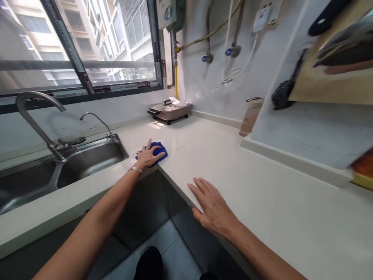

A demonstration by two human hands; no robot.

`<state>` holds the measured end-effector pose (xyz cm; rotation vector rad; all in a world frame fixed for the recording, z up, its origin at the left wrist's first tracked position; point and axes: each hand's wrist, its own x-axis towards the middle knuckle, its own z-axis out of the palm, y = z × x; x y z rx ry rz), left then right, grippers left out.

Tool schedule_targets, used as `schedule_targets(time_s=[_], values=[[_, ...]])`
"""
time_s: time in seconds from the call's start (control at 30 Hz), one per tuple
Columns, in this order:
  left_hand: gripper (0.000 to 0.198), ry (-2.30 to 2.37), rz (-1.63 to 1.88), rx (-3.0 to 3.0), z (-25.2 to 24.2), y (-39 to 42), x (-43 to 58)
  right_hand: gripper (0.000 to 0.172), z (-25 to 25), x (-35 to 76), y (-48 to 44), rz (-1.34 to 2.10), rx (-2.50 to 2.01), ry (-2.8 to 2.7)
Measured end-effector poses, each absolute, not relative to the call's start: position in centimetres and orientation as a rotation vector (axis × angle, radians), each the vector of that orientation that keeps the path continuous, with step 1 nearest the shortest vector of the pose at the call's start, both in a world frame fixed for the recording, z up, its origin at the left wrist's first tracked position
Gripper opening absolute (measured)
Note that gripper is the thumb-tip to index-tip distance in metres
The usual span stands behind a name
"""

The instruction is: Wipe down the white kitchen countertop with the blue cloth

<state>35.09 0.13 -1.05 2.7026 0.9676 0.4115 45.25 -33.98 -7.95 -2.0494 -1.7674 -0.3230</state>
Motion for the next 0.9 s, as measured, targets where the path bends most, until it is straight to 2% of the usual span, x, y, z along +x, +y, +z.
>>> schedule_targets(time_s=[0.17, 0.33, 0.67, 0.9], values=[[0.071, 0.916, 0.405, 2.715, -1.5, -0.6, 33.2, 0.063, -8.9, 46.2, -34.4, -0.379, -1.982, -1.809], [0.062, 0.864, 0.435, 2.773, -1.9, -1.2, 26.7, 0.064, -9.4, 46.8, -34.7, -0.396, -1.965, -1.842], [0.067, 1.083, 0.357, 2.801, -0.4, -2.4, 6.6, 0.058, -10.0, 46.6, -35.1, -0.349, -1.922, -1.736], [0.076, 1.472, 0.234, 2.712, -0.6, -1.7, -11.7, 0.056, -10.2, 46.2, -35.0, -0.397, -1.905, -1.736]])
